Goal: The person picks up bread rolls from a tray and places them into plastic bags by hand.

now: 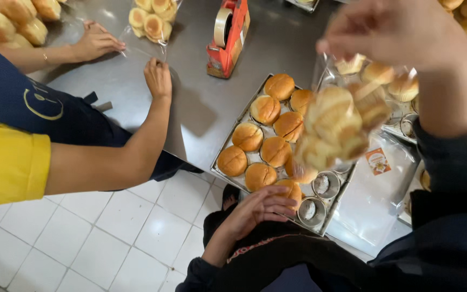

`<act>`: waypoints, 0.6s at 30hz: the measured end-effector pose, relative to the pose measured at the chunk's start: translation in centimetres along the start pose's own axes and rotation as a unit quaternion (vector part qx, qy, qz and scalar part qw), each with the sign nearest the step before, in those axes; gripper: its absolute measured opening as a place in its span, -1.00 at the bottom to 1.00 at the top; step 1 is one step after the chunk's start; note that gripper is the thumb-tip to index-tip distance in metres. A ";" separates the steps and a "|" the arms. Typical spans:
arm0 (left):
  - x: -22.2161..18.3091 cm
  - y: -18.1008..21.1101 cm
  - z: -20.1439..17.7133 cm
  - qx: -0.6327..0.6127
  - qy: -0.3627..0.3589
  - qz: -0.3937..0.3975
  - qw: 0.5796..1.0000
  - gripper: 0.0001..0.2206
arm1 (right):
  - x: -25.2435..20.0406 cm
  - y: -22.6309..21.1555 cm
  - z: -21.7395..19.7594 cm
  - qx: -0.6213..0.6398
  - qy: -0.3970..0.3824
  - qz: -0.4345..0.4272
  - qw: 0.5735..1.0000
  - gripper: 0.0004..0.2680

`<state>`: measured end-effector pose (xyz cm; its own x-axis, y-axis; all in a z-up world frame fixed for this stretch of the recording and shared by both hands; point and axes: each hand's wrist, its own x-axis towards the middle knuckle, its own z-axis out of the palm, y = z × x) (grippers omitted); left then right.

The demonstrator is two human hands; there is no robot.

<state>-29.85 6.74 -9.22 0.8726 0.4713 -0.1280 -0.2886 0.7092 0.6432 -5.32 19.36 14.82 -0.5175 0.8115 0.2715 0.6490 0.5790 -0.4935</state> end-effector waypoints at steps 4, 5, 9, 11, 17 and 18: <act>-2.1 0.4 -1.2 0.009 0.089 0.106 0.990 -0.53 | 6.6 2.3 1.4 0.001 0.018 -0.003 1.000 -0.95; -2.4 0.3 -1.3 0.008 0.108 0.129 0.986 -0.51 | 8.5 3.3 2.2 0.003 0.020 -0.006 1.000 -0.94; -2.2 -0.8 -0.3 0.005 0.141 0.140 0.980 -0.51 | 11.1 8.3 7.2 0.027 0.018 0.003 0.999 -0.91; -1.5 -1.5 0.5 0.051 0.125 0.148 0.980 -0.52 | 10.5 10.0 8.8 0.037 0.019 0.014 0.999 -0.89; 2.8 -4.4 4.3 0.147 0.081 0.095 0.981 -0.58 | -3.4 5.4 5.3 0.062 -0.021 -0.014 0.998 -0.87; 3.7 -4.7 5.2 0.145 0.067 0.076 0.984 -0.58 | -7.0 5.8 4.4 0.061 -0.012 0.008 0.998 -0.87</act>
<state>-23.20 2.44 -8.80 0.7626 0.6393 -0.0986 -0.2712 0.4544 0.8485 -0.38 16.69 6.43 -0.5227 0.8170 0.2433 0.5846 0.5513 -0.5952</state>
